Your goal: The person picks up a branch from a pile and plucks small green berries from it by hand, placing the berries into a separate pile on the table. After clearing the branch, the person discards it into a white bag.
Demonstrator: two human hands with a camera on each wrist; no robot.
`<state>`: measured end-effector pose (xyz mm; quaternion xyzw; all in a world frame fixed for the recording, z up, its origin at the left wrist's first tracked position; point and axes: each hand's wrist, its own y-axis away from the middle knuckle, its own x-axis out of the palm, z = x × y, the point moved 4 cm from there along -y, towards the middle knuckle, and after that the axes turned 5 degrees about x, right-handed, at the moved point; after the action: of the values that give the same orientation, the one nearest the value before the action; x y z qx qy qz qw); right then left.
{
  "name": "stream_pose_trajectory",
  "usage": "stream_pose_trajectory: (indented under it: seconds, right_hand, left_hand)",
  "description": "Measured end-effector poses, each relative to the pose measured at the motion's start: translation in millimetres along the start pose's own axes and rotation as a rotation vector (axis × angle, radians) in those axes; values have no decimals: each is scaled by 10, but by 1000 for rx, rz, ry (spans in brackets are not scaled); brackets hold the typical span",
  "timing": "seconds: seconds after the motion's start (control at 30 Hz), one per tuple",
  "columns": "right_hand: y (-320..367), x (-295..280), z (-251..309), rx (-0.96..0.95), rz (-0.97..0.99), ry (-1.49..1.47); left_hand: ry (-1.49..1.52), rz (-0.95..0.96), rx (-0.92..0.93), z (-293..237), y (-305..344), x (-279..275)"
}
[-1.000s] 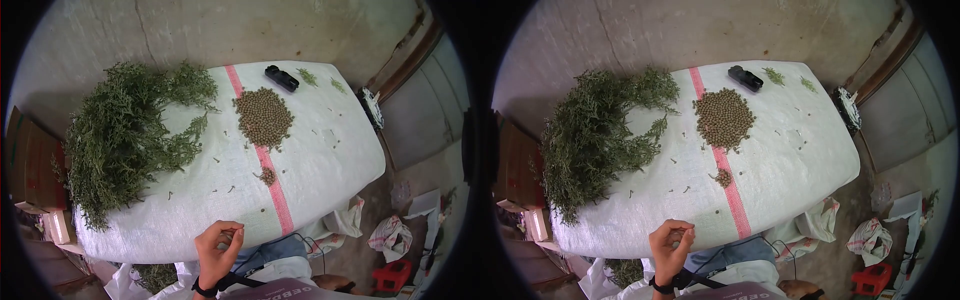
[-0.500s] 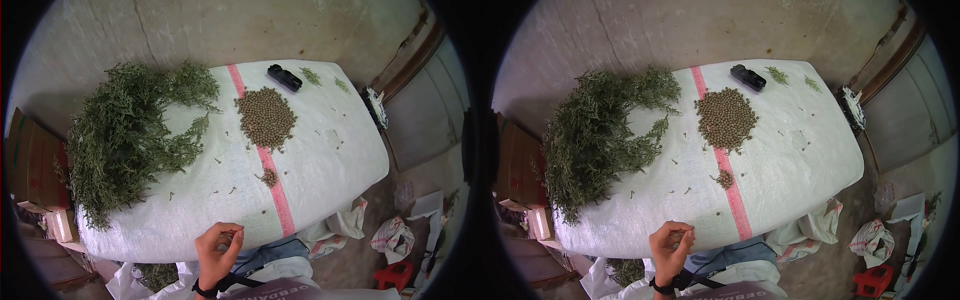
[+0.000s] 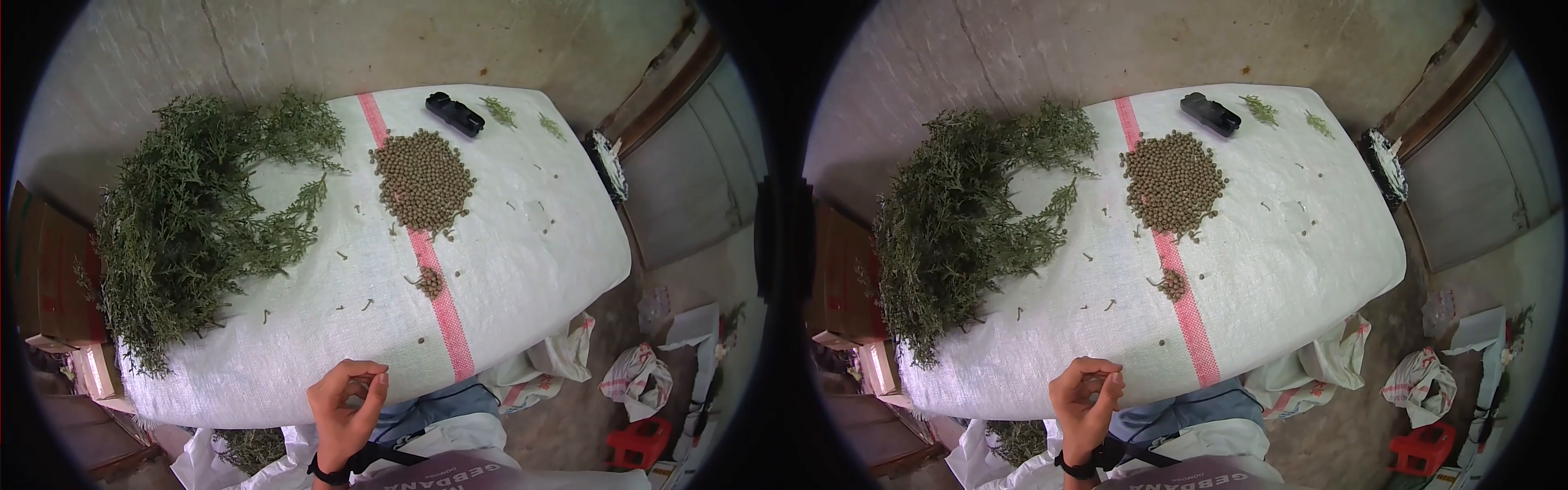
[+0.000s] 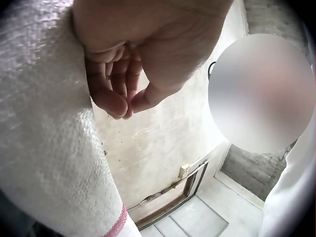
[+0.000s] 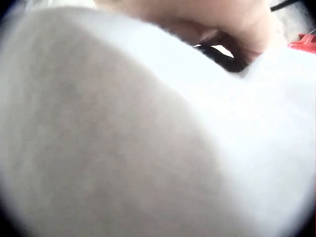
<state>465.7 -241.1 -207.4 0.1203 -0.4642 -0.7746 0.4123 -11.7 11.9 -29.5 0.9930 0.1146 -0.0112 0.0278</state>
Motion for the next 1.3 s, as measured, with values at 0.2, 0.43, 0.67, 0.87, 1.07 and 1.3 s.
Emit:
stream_pose_trajectory:
  seconds: [0.2, 0.43, 0.67, 0.87, 1.07, 1.3]
  right_hand:
    - [33, -98, 291, 71, 18, -80]
    - [122, -254, 760, 150, 24, -165]
    - [192, -460, 2033, 122, -24, -14]
    - [379, 16, 5396, -568, -534, 970]
    - [-915, 276, 6626, -1067, -826, 1284]
    - [-1285, 313, 6656, -1088, -682, 1330]
  left_hand:
    - [-48, 52, 64, 17, -6, -17]
    - [-50, 56, 56, 8, -22, -11]
    - [82, 1, 13, 15, -22, -6]
    - [395, -92, 10, 39, -63, -34]
    - [500, -155, 108, 84, -24, -163]
    - [726, -286, 160, -49, -100, -242]
